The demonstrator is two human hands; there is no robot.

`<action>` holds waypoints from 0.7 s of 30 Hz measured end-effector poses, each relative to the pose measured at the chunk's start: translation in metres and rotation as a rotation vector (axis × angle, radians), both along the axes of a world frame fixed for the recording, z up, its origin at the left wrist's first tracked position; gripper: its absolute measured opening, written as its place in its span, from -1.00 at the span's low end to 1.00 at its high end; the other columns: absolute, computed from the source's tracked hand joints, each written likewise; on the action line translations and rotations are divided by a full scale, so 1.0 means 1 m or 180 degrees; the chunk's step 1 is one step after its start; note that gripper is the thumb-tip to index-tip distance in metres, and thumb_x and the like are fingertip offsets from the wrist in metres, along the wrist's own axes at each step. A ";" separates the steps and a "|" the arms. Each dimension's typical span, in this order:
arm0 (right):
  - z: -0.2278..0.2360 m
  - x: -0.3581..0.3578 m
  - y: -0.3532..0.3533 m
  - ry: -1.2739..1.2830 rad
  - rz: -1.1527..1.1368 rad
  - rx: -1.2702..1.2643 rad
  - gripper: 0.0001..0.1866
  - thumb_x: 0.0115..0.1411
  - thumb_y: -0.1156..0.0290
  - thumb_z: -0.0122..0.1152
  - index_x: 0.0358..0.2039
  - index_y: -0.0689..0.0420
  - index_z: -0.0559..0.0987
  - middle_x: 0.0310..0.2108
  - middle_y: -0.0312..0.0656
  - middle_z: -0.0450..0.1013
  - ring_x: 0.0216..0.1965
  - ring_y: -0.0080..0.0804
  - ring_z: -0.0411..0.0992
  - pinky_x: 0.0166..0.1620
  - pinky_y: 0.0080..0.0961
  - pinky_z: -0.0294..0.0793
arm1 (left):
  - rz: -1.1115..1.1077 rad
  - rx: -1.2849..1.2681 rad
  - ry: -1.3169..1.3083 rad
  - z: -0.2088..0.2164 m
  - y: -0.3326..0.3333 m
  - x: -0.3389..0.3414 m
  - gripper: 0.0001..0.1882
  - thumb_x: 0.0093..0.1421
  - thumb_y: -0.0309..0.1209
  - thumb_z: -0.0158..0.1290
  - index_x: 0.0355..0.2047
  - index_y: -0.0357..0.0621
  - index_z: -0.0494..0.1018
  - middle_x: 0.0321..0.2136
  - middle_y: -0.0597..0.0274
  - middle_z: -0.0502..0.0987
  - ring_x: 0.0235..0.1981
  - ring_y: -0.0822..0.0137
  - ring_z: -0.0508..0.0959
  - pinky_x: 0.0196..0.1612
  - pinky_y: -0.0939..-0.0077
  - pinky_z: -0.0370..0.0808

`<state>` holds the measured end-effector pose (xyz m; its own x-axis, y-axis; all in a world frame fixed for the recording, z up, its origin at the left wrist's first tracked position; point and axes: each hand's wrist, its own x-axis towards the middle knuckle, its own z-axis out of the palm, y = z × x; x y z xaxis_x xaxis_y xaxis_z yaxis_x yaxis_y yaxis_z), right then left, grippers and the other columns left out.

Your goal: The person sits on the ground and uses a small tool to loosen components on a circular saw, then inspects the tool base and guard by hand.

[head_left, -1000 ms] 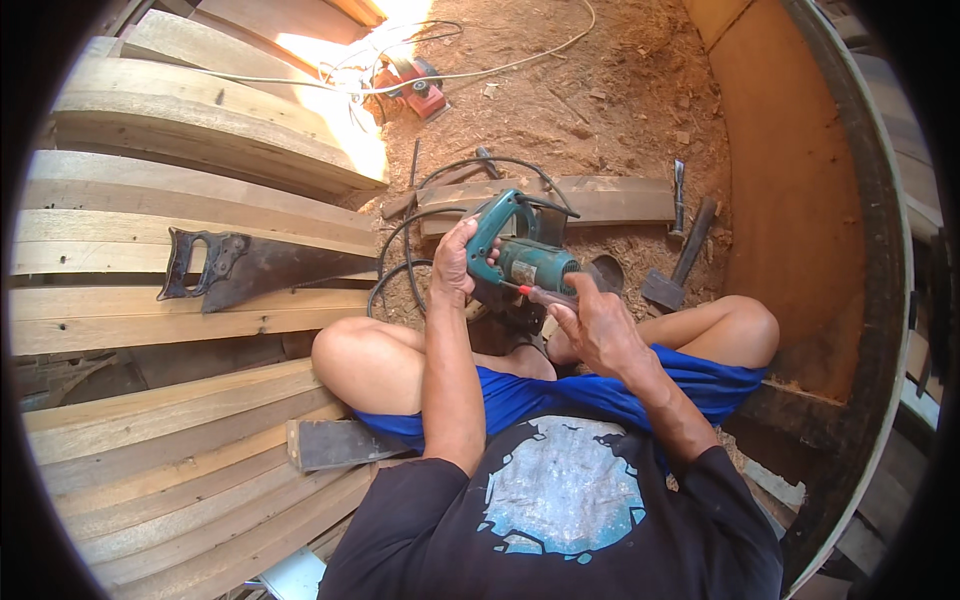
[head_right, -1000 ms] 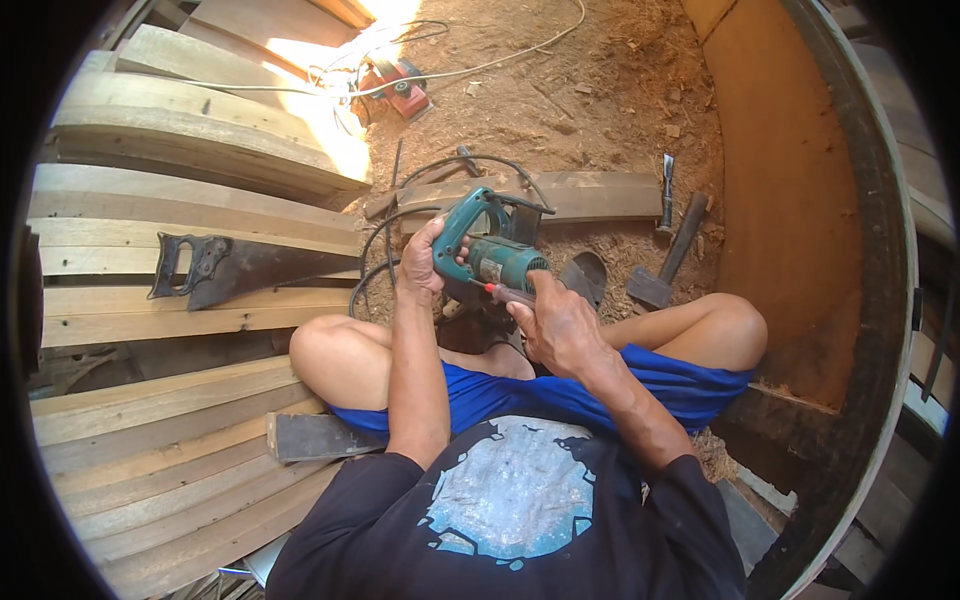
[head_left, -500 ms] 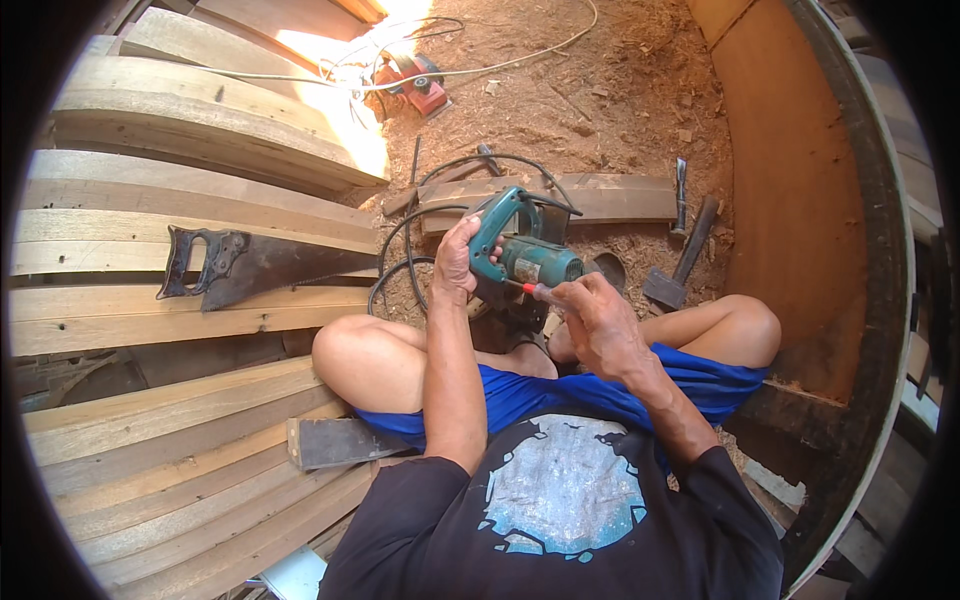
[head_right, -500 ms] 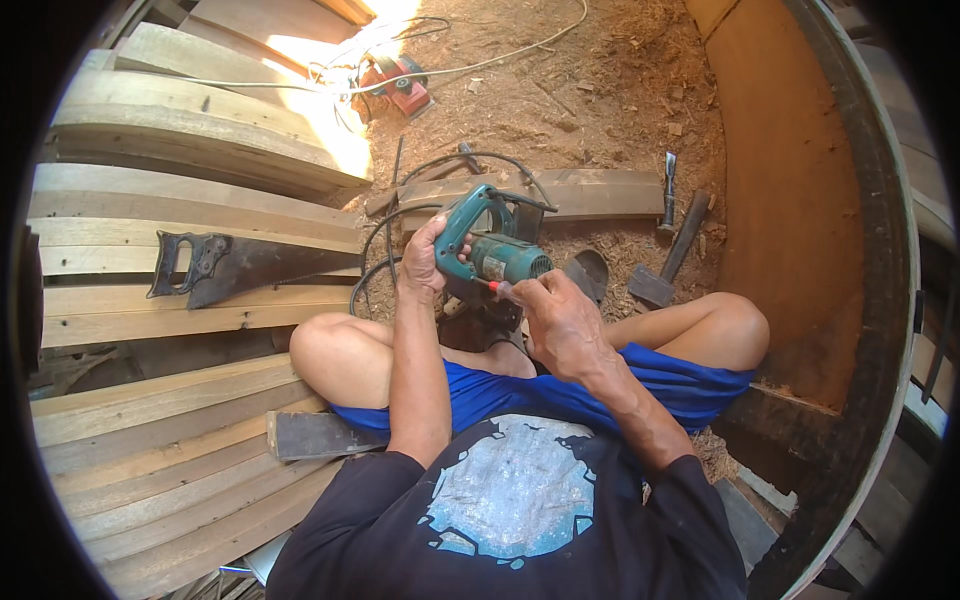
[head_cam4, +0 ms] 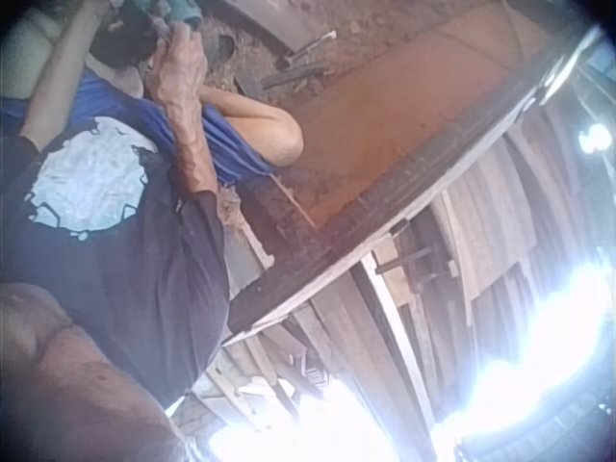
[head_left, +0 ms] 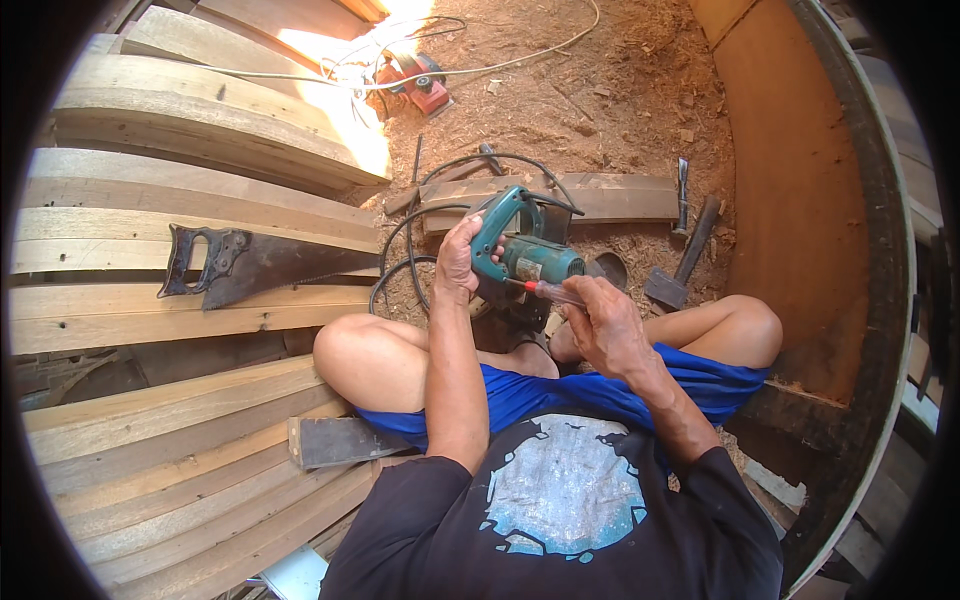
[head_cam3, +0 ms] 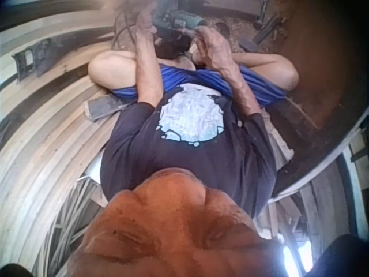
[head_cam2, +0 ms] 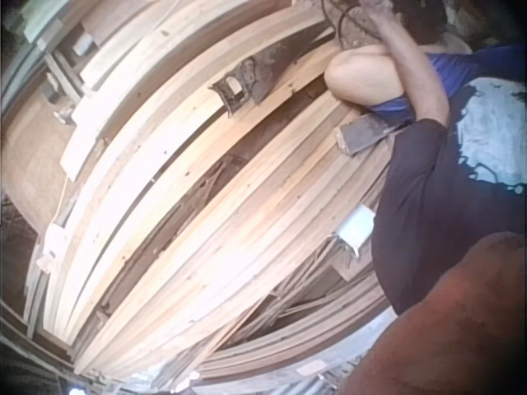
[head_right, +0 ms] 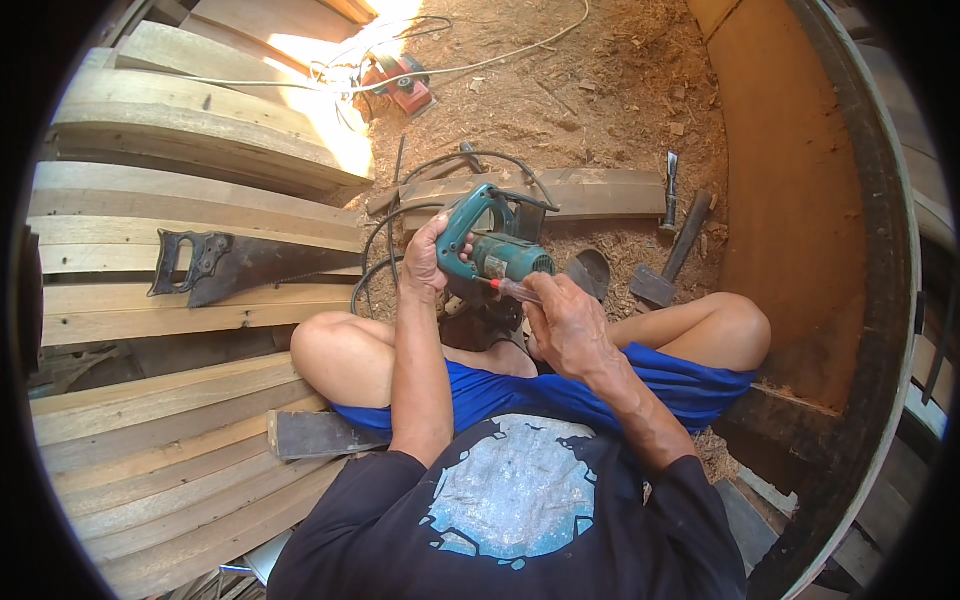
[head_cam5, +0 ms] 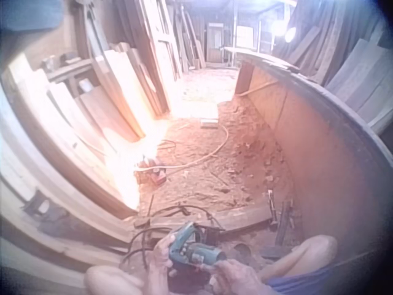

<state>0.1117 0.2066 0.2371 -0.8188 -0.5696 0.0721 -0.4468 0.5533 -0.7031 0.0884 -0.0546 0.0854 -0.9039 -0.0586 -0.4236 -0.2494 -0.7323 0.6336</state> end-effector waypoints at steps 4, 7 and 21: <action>-0.001 0.000 0.002 -0.0035 0.0213 0.0007 -0.68 0.19 0.54 0.27 -0.02 0.12 0.54 -0.25 0.07 0.49 -0.26 0.14 0.53 -0.21 -0.05 0.53 | 0.0011 -0.0039 -0.0074 0.000 0.000 0.001 -0.58 0.41 -0.20 -0.01 0.13 -0.22 0.44 -0.36 0.06 0.64 -0.46 0.30 0.63 -0.44 0.49 0.61; -0.010 -0.001 0.002 0.0167 0.0549 -0.0331 -0.62 0.20 0.53 0.27 0.06 0.12 0.54 -0.26 0.08 0.48 -0.25 0.13 0.53 -0.21 -0.06 0.53 | 0.0018 -0.0004 -0.0051 0.002 0.001 0.001 -0.58 0.40 -0.20 -0.01 0.12 -0.22 0.44 -0.36 0.05 0.64 -0.47 0.30 0.64 -0.44 0.49 0.61; 0.003 -0.006 -0.002 0.0047 0.0606 0.0487 -0.62 0.23 0.42 0.29 0.07 0.09 0.52 -0.24 0.11 0.51 -0.23 0.27 0.54 -0.22 0.06 0.55 | 0.0019 0.0004 0.0026 -0.003 0.000 0.000 -0.59 0.39 -0.19 0.00 0.11 -0.21 0.46 -0.37 0.08 0.63 -0.48 0.33 0.62 -0.43 0.49 0.60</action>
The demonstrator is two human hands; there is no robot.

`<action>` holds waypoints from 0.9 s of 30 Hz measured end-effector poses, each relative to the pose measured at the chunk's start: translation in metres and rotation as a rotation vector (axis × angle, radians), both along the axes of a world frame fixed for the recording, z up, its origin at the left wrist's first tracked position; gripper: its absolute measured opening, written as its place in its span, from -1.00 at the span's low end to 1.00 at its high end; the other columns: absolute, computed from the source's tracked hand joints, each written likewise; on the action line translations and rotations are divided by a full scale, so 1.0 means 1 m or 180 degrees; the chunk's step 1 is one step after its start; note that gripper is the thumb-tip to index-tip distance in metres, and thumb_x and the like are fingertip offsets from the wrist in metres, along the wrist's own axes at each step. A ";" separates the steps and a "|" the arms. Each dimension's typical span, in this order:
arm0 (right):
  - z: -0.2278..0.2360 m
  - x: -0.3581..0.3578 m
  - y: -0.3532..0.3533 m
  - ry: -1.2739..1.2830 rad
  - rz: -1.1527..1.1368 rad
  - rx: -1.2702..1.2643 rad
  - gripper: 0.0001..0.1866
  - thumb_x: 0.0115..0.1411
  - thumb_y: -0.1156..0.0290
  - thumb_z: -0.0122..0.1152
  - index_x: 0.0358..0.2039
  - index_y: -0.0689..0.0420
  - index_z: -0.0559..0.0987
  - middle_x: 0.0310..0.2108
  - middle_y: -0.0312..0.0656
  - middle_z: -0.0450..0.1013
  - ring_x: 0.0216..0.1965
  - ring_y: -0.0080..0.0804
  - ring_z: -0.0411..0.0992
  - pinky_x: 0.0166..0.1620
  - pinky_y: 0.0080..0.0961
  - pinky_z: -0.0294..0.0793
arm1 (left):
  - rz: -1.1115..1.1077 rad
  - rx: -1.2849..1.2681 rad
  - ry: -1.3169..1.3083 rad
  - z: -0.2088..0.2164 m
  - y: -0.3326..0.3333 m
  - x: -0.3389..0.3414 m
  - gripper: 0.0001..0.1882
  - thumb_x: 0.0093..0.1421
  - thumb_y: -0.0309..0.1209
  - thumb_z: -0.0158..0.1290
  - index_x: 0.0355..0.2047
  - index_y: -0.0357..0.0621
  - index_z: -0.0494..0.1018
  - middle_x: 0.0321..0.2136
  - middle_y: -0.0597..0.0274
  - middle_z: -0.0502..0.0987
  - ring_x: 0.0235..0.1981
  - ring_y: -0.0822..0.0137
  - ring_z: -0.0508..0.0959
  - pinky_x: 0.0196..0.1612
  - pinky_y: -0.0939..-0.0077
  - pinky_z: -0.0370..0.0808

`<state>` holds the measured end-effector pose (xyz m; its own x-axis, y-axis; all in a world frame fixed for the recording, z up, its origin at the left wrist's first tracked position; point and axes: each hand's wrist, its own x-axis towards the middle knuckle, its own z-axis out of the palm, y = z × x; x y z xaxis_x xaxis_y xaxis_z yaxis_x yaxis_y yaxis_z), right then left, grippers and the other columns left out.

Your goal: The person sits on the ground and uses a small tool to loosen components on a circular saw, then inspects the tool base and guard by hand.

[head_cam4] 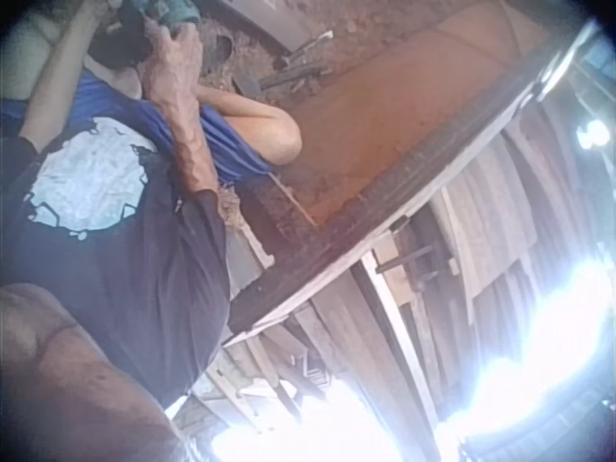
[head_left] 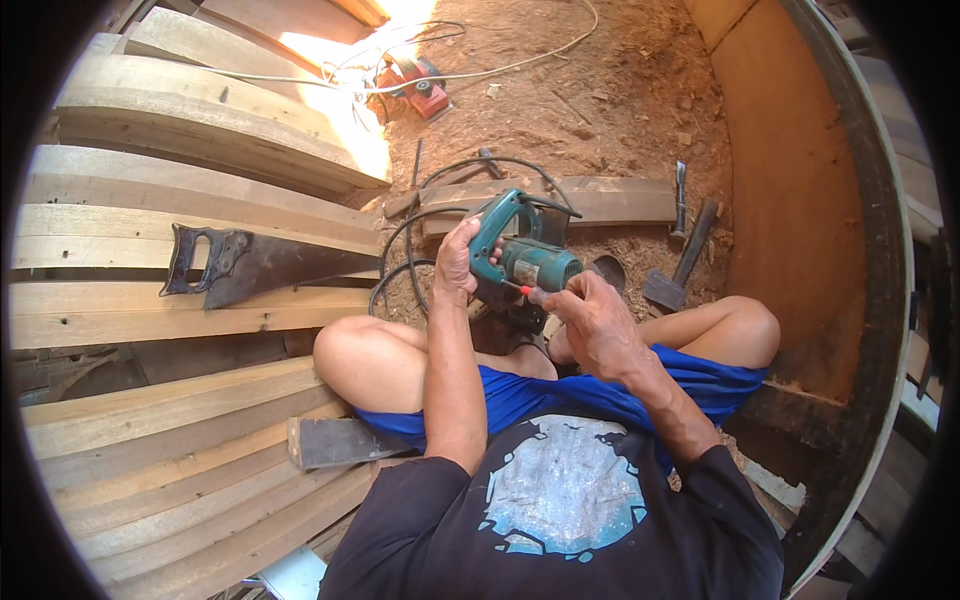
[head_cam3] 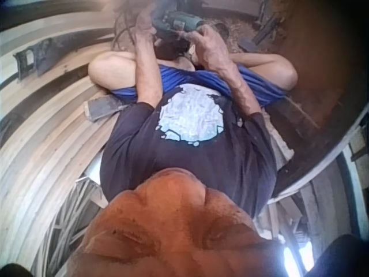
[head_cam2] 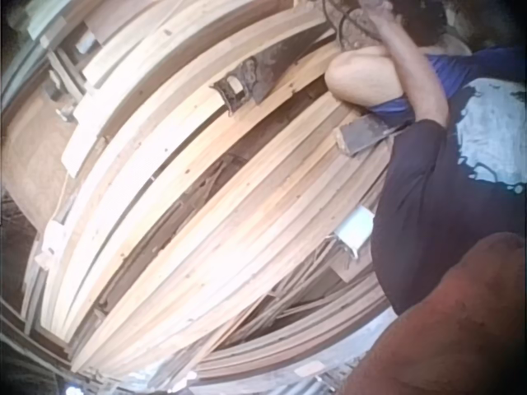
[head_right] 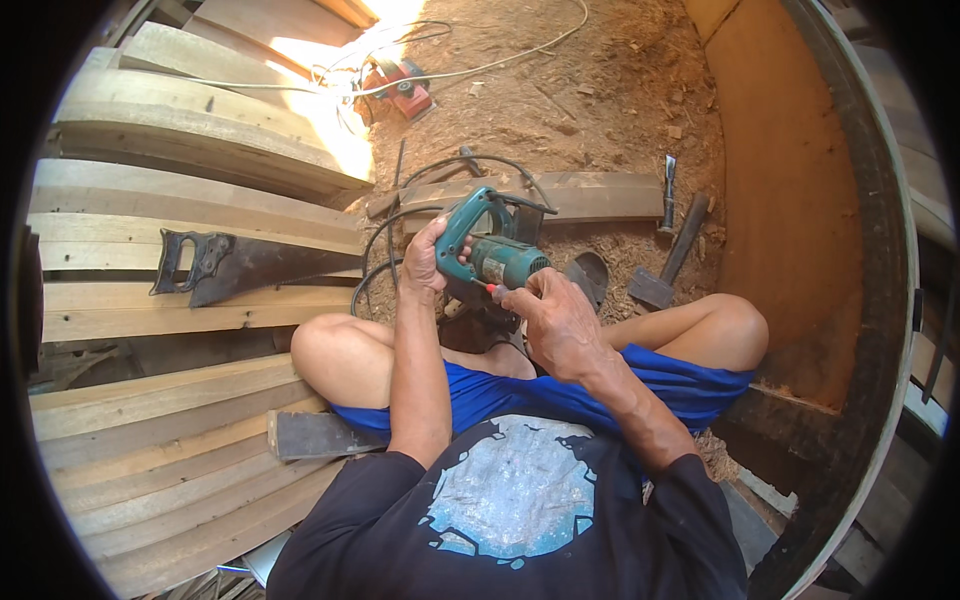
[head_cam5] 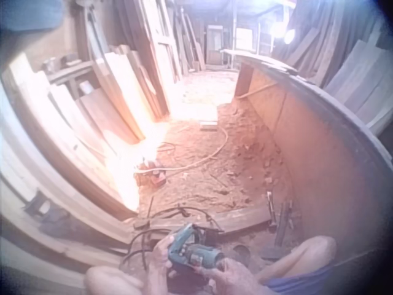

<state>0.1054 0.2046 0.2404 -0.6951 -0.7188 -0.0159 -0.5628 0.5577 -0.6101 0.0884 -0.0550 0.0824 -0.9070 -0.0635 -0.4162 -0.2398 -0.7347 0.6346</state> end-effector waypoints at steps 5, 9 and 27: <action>0.009 0.004 -0.008 -0.0065 -0.0561 -0.0329 -0.71 0.24 0.48 0.26 -0.01 0.13 0.58 -0.28 0.04 0.52 -0.16 0.18 0.54 -0.21 -0.03 0.54 | 0.0012 0.0023 -0.0016 -0.002 0.000 0.000 -0.59 0.39 -0.20 0.01 0.11 -0.21 0.46 -0.37 0.08 0.64 -0.48 0.33 0.61 -0.43 0.49 0.60; 0.009 0.001 -0.006 -0.0707 -0.0696 0.0590 -0.69 0.20 0.49 0.25 -0.02 0.11 0.60 -0.21 0.07 0.51 -0.09 0.18 0.52 -0.14 -0.01 0.53 | 0.0015 -0.0038 -0.0031 0.003 0.002 0.000 -0.60 0.37 -0.20 0.03 0.08 -0.21 0.47 -0.38 0.07 0.63 -0.49 0.33 0.61 -0.43 0.48 0.60; -0.045 -0.048 0.068 -0.0116 -0.2284 -0.0222 -0.72 0.35 0.43 0.12 0.01 0.29 0.53 -0.12 0.14 0.54 -0.12 0.12 0.52 -0.08 -0.06 0.50 | -0.0279 0.0315 0.0044 -0.003 -0.006 -0.006 -0.50 0.36 -0.27 0.00 0.23 -0.29 0.35 -0.33 0.03 0.61 -0.41 0.27 0.62 -0.37 0.45 0.64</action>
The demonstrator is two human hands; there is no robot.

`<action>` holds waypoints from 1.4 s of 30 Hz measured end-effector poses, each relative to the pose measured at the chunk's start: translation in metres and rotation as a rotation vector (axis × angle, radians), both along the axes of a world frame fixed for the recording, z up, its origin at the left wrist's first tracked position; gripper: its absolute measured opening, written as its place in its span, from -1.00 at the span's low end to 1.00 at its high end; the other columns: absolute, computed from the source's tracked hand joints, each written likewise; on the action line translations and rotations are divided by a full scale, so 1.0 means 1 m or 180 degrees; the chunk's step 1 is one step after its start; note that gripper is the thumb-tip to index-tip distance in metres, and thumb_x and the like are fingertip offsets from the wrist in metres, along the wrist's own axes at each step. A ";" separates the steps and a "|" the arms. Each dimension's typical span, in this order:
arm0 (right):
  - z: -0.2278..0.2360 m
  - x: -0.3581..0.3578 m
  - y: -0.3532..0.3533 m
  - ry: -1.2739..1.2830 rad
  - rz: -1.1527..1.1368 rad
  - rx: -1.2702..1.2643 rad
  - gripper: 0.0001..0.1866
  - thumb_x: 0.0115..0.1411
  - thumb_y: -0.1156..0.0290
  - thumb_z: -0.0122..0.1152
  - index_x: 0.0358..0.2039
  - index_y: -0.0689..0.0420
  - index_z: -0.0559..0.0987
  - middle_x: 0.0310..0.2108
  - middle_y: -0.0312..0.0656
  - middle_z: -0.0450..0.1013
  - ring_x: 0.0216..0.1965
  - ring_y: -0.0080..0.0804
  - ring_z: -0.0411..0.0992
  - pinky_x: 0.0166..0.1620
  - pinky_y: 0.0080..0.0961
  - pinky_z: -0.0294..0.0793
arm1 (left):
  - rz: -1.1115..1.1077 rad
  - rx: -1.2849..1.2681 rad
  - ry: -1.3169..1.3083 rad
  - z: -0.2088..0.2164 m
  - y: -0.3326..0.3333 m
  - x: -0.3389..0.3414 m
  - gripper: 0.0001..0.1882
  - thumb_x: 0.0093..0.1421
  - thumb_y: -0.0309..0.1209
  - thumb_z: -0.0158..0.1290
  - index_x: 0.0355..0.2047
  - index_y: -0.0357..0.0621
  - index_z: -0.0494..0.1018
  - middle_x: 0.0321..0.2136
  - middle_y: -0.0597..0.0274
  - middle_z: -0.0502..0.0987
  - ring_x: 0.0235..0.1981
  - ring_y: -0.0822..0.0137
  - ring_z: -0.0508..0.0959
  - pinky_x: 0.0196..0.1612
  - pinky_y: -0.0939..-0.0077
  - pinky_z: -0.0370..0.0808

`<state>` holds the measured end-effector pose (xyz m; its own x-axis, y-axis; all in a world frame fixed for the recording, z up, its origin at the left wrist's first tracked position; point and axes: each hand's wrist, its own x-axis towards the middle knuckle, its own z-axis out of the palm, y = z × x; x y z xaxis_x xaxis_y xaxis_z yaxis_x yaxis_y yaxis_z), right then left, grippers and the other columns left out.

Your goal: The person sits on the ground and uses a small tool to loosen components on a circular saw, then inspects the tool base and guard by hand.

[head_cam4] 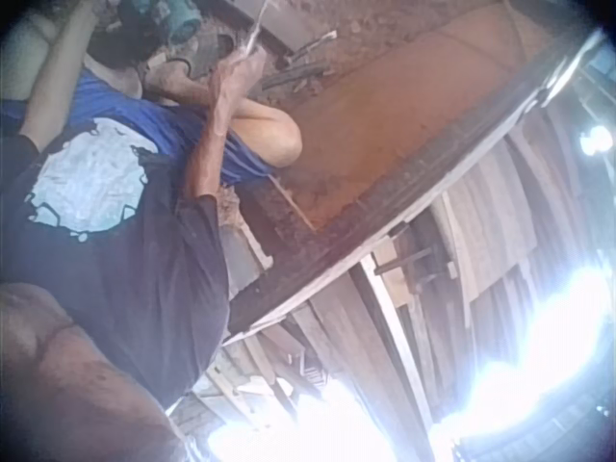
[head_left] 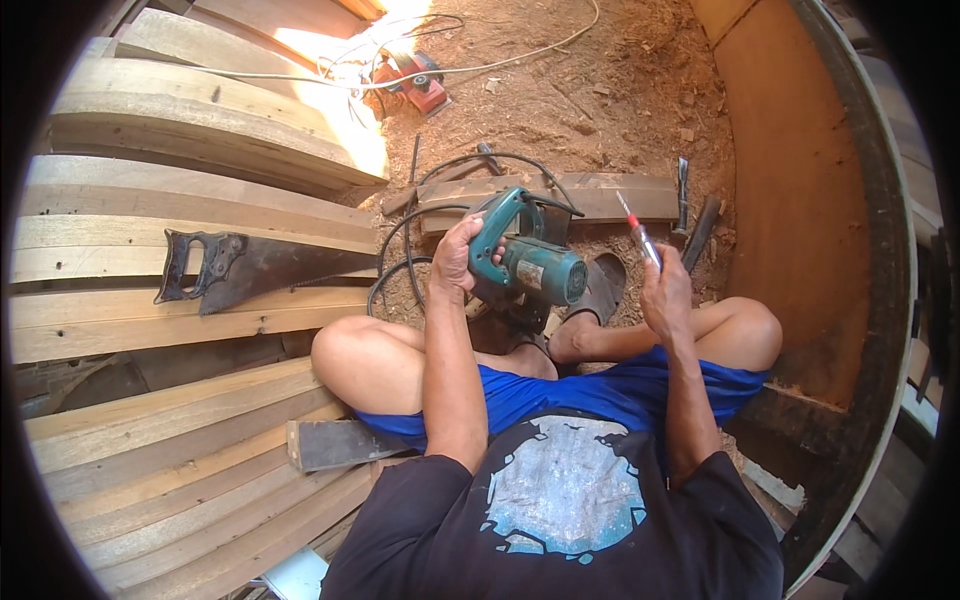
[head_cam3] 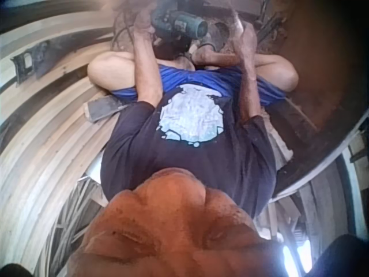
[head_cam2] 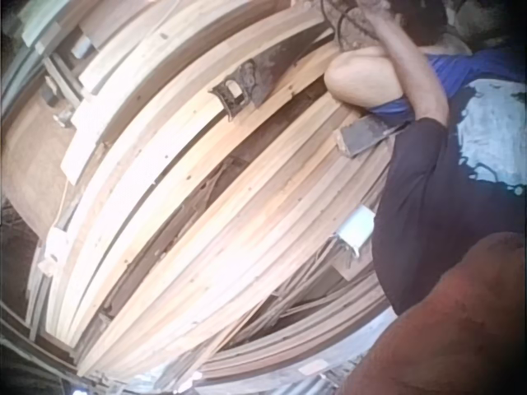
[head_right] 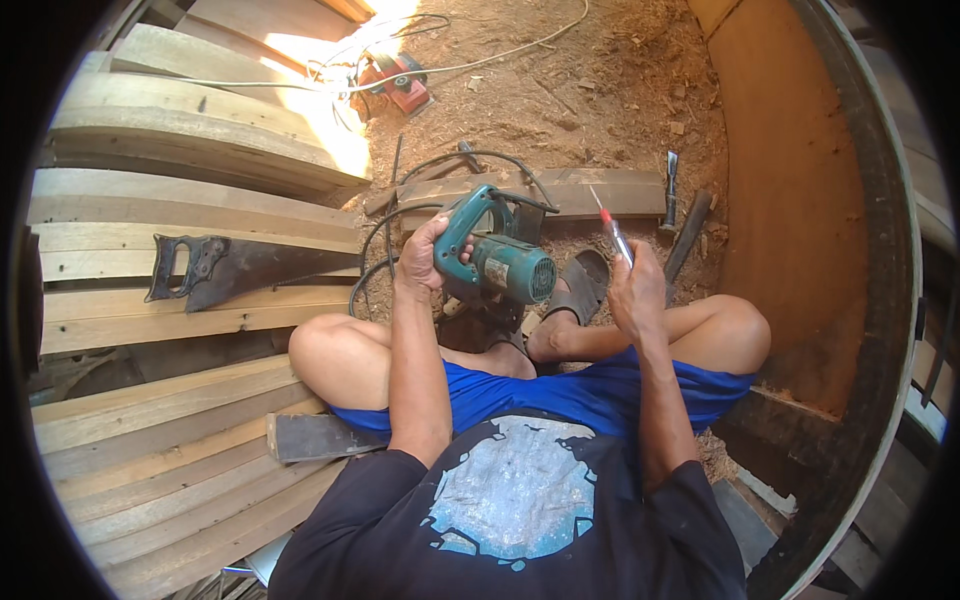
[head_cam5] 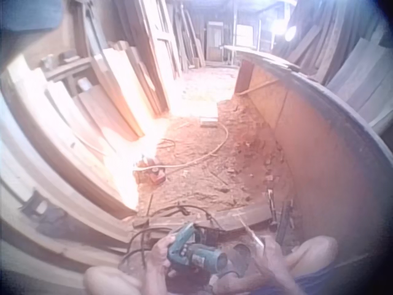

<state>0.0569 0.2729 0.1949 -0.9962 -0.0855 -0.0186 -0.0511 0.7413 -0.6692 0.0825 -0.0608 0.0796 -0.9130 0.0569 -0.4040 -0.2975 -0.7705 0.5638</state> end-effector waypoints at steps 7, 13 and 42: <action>0.000 0.014 -0.054 0.0859 0.0653 0.0747 -0.74 0.20 0.37 0.25 -0.11 0.13 0.63 -0.17 -0.02 0.53 -0.04 0.07 0.45 0.01 0.02 0.42 | 0.0087 -0.0297 0.0043 0.001 0.002 0.001 -0.51 0.35 -0.29 -0.01 0.19 -0.33 0.41 -0.33 0.07 0.63 -0.39 0.32 0.63 -0.32 0.46 0.61; -0.001 0.011 -0.137 0.0629 0.2399 0.1361 -0.79 0.07 0.38 0.27 -0.26 0.07 0.72 -0.21 -0.06 0.53 -0.10 -0.09 0.45 -0.08 -0.17 0.39 | 0.0095 -0.0323 0.0115 0.004 0.010 -0.001 -0.58 0.37 -0.27 -0.04 0.14 -0.24 0.43 -0.24 0.13 0.64 -0.29 0.32 0.65 -0.22 0.42 0.62; -0.025 0.008 -0.168 0.0889 0.2784 0.1774 -0.77 0.00 0.36 0.27 -0.34 0.21 0.68 -0.26 -0.01 0.54 -0.12 -0.12 0.47 -0.12 -0.21 0.36 | 0.0226 -0.0160 0.0207 -0.002 0.010 -0.003 -0.57 0.34 -0.39 -0.04 0.16 -0.36 0.45 -0.02 0.05 0.62 -0.06 0.28 0.63 0.09 0.37 0.56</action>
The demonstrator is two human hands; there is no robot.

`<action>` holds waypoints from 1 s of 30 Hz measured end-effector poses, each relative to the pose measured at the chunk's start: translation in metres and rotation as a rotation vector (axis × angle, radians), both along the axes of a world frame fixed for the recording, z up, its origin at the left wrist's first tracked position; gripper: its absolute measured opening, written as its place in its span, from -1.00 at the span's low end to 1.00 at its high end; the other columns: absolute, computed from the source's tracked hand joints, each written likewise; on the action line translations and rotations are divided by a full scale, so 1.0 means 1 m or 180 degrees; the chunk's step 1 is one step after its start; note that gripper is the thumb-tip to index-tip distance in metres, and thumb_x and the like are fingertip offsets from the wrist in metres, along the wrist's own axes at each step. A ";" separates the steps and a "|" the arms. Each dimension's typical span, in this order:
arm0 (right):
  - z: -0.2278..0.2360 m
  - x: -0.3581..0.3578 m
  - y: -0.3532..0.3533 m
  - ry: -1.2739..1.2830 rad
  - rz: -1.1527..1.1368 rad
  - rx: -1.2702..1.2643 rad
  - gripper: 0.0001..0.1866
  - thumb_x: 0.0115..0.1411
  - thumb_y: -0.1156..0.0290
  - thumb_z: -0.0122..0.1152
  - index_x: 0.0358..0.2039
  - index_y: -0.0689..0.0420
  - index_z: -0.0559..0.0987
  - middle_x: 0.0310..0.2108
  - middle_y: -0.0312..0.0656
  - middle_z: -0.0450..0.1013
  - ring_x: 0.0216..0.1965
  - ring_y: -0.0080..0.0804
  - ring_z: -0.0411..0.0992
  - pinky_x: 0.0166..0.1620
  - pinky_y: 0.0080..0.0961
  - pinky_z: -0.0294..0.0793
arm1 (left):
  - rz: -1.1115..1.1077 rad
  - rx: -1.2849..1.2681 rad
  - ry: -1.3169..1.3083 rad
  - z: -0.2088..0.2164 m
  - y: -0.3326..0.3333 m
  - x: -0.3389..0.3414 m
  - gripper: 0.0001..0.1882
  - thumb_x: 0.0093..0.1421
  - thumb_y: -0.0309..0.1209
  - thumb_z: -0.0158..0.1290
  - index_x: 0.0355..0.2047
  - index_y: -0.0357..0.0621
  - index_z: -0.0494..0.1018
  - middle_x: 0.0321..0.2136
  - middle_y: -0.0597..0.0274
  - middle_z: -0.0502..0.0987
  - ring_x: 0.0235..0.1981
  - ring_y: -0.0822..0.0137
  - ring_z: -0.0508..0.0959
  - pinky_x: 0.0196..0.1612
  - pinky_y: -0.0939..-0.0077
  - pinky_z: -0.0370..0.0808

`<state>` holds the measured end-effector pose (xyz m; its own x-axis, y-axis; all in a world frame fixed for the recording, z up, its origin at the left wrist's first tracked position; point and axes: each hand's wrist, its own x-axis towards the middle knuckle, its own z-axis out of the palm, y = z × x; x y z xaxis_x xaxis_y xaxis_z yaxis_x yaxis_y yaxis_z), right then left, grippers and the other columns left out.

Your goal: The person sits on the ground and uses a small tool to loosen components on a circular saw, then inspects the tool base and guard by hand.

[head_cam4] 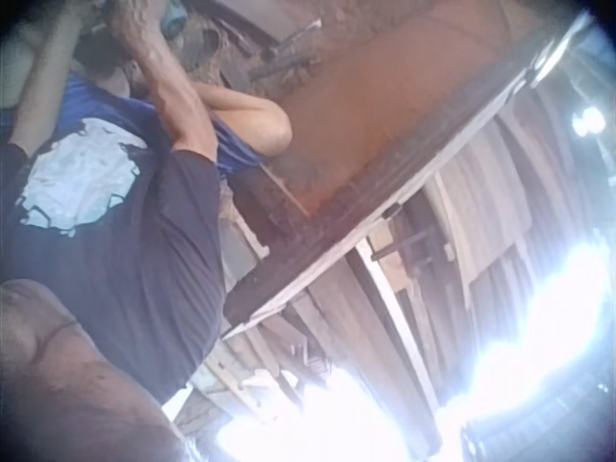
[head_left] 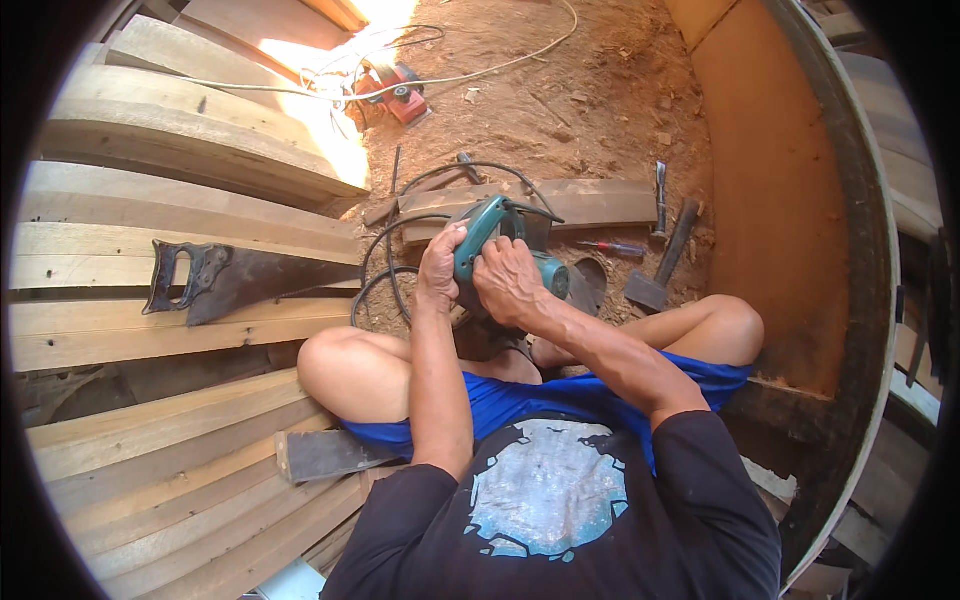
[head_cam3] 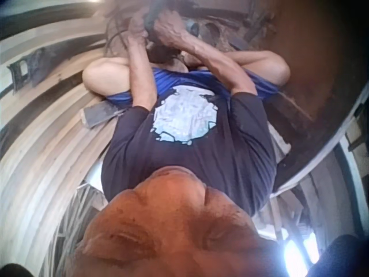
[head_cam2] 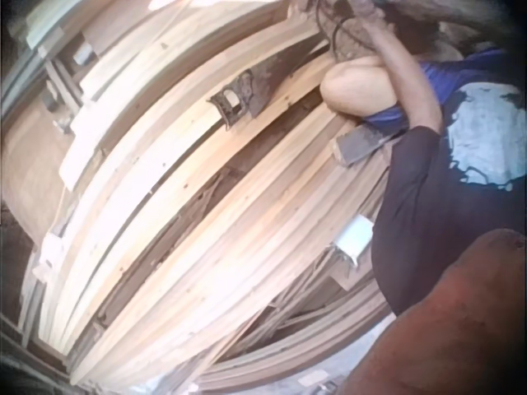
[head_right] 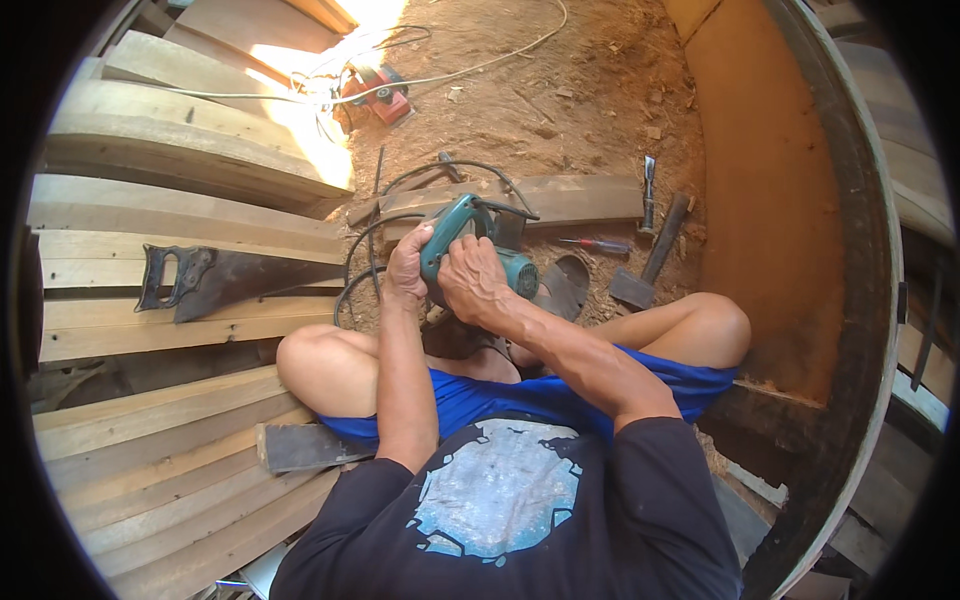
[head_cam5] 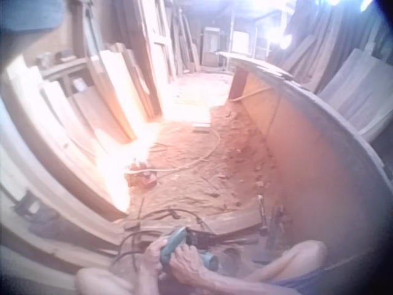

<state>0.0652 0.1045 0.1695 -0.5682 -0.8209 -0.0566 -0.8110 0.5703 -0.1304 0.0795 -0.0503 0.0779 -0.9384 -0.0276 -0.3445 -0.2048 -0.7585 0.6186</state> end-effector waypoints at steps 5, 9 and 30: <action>-0.002 -0.004 0.003 -0.0079 0.0028 0.0002 -0.74 0.01 0.36 0.28 -0.31 0.22 0.69 -0.25 -0.02 0.55 -0.11 -0.13 0.48 -0.10 -0.22 0.35 | 0.0090 0.0035 -0.0026 0.010 0.005 -0.001 -0.59 0.34 -0.40 -0.03 0.12 -0.36 0.47 -0.09 0.10 0.64 -0.14 0.34 0.64 0.01 0.45 0.58; 0.004 -0.005 0.005 -0.0114 -0.0246 -0.0101 -0.81 0.09 0.36 0.24 -0.32 0.19 0.65 -0.24 -0.01 0.55 -0.10 -0.05 0.50 -0.07 -0.14 0.43 | 0.0060 0.0004 -0.0036 0.010 0.008 -0.001 -0.63 0.34 -0.37 -0.03 0.06 -0.34 0.51 -0.14 0.11 0.64 -0.17 0.34 0.64 -0.03 0.45 0.58; -0.003 -0.074 0.033 -0.4078 -0.3456 -0.2038 -0.73 0.21 0.19 0.33 -0.31 0.13 0.54 -0.55 -0.36 0.37 -0.56 -0.59 0.37 -0.49 -0.54 0.53 | -0.1054 -0.0666 -0.0112 0.034 0.040 -0.019 -0.78 0.38 -0.31 -0.04 -0.21 -0.17 0.52 -0.33 0.27 0.57 -0.35 0.47 0.55 -0.25 0.46 0.56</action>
